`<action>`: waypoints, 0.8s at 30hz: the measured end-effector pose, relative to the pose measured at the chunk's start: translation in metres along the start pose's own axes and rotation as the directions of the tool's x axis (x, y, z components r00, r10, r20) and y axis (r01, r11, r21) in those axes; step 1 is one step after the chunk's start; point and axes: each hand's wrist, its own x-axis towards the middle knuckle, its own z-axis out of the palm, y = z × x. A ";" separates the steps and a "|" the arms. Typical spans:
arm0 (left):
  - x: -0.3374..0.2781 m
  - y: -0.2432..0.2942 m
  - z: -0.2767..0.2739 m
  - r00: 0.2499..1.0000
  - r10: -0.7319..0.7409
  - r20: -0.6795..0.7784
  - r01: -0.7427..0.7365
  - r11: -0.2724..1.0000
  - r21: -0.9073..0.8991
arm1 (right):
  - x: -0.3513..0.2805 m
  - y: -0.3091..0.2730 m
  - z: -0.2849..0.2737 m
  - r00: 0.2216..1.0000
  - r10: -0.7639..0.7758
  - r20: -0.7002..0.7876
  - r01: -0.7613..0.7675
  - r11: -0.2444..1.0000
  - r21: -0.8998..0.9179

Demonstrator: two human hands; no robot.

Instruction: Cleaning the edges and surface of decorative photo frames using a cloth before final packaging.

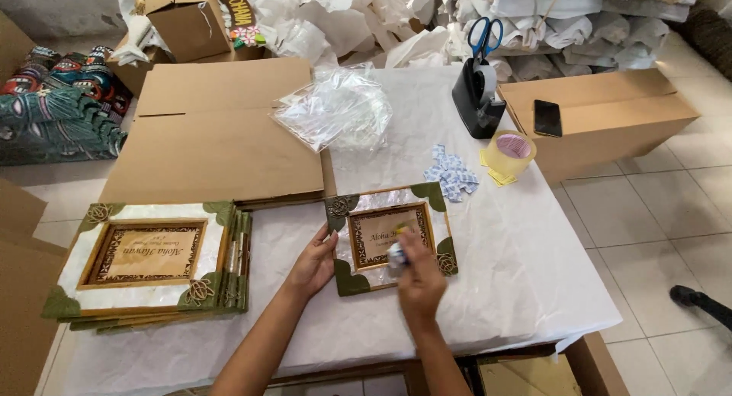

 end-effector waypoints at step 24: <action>0.003 -0.003 0.007 0.997 0.077 -0.027 -0.076 0.995 0.061 | 0.049 0.058 0.079 0.908 -0.238 0.346 0.368 0.847 -0.384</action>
